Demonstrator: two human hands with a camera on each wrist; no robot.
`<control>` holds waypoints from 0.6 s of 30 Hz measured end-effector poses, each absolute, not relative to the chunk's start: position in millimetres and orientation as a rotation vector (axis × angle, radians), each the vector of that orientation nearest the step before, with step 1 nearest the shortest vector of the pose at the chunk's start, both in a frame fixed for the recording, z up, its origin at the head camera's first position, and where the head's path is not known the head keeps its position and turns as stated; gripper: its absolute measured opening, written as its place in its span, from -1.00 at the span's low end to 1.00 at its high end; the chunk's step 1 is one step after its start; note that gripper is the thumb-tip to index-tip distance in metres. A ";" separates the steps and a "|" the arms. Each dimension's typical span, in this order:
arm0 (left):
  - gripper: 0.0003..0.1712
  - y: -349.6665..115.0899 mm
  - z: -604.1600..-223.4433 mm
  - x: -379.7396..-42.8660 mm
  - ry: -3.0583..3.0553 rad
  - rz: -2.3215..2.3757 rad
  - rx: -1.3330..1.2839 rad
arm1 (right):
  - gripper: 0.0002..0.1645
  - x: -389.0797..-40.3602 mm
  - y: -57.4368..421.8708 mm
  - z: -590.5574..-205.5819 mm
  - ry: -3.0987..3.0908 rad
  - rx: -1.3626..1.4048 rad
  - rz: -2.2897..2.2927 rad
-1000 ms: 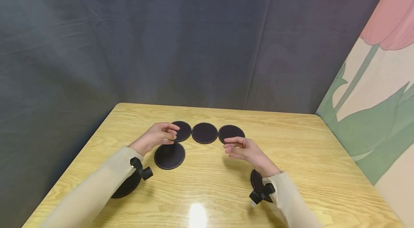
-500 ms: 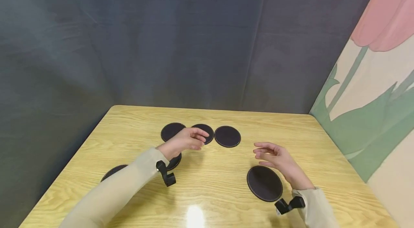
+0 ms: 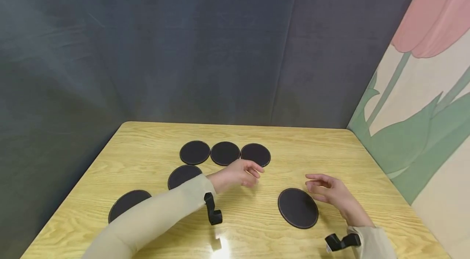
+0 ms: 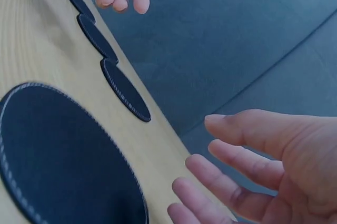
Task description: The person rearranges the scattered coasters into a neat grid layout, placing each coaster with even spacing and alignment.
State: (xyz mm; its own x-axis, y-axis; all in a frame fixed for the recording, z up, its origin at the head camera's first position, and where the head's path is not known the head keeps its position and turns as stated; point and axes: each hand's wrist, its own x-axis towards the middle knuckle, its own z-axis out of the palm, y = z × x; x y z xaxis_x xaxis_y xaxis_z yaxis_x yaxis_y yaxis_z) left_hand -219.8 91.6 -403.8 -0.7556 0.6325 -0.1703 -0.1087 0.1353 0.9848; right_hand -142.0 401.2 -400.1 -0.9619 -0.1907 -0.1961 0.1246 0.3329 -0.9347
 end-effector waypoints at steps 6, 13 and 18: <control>-0.56 110.8 -414.6 -207.4 1.798 1.673 0.467 | -0.39 -134.1 406.7 -405.2 2.391 -0.027 -1.544; -0.50 123.9 -426.3 -191.5 1.724 1.654 0.403 | -0.28 -128.1 409.3 -409.4 2.387 -0.019 -1.417; -0.49 130.0 -431.8 -184.5 1.700 1.663 0.369 | -0.27 -126.9 409.8 -411.2 2.364 0.000 -1.410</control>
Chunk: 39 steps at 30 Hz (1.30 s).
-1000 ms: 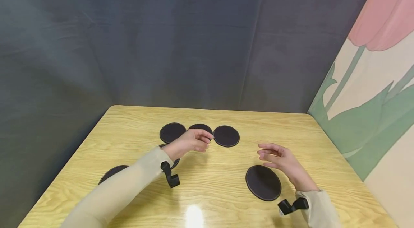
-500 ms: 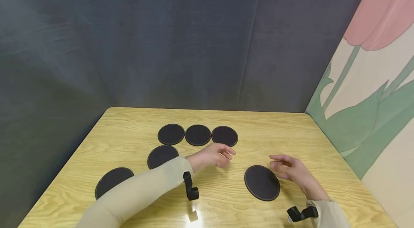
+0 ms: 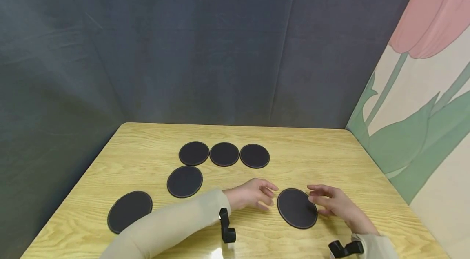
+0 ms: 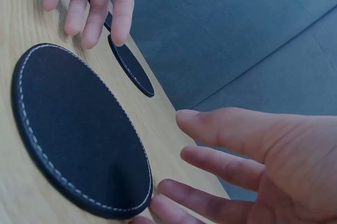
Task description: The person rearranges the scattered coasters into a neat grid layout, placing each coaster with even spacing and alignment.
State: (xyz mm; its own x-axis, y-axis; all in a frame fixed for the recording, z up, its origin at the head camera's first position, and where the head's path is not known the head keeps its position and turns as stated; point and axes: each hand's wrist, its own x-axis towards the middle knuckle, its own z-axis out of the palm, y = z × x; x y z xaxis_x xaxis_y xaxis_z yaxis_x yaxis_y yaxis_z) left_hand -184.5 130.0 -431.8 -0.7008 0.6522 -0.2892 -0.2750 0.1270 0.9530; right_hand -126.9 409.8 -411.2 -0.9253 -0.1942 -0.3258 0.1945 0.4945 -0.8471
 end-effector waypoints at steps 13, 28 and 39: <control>-0.47 137.6 -436.4 -172.7 1.670 1.689 0.346 | -0.27 -123.5 414.2 -414.9 2.285 0.012 -1.453; -0.51 146.5 -440.5 -161.4 1.778 1.778 0.308 | -0.25 -127.4 413.2 -415.8 2.270 0.059 -1.478; -0.48 143.6 -444.2 -162.5 1.834 1.905 0.284 | -0.26 -130.7 404.7 -417.5 2.312 0.013 -1.493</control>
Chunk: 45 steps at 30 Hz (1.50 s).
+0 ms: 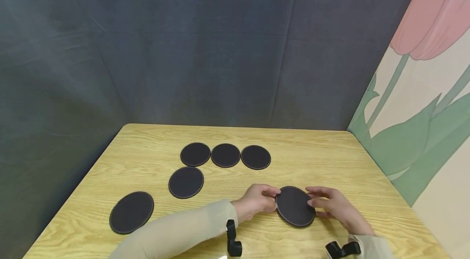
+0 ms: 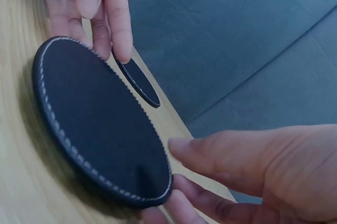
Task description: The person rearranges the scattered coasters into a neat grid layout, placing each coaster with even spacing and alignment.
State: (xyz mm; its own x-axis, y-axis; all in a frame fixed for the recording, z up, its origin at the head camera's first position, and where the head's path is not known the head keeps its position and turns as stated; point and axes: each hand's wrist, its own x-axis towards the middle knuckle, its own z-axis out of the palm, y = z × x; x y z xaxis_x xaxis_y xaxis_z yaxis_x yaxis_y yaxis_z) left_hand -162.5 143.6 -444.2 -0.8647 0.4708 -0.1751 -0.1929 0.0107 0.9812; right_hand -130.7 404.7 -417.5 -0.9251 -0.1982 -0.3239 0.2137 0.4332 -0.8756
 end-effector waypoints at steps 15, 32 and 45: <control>-0.52 117.7 -441.2 -183.7 1.818 1.994 0.305 | -0.21 -143.5 378.3 -413.4 2.347 -0.076 -1.514; -0.53 61.8 -423.4 -207.6 1.928 1.969 0.346 | -0.26 -169.2 332.4 -399.5 2.422 -0.146 -1.553; -0.49 18.9 -416.1 -216.4 2.032 1.938 0.298 | -0.32 -186.2 294.1 -400.0 2.371 -0.220 -1.653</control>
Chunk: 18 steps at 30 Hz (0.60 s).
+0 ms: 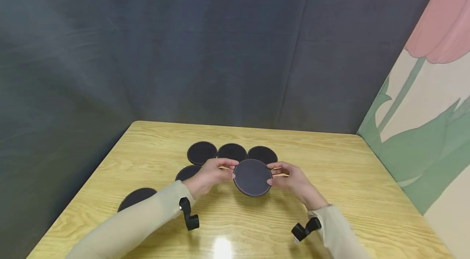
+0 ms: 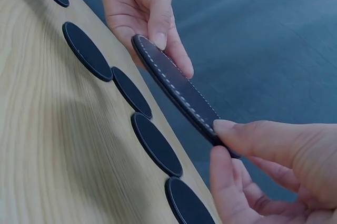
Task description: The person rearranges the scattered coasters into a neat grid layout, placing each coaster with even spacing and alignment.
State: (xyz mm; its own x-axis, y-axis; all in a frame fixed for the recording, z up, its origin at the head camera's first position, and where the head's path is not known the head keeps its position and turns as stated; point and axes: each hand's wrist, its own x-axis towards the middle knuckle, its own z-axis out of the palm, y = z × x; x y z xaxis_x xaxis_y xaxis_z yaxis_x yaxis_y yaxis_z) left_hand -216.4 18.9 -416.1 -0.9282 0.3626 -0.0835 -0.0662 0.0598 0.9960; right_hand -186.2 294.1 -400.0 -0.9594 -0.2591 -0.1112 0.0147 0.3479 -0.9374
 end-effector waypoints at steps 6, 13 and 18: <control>-0.50 6.1 -416.9 -219.8 2.024 1.958 0.239 | -0.33 -194.5 280.3 -403.9 2.356 -0.222 -1.683; -0.50 -12.5 -413.8 -220.2 2.062 1.917 0.233 | -0.34 -201.0 262.9 -407.9 2.286 -0.247 -1.735; -0.49 -25.7 -411.7 -219.1 2.080 1.880 0.249 | -0.34 -203.9 252.0 -411.0 2.263 -0.266 -1.744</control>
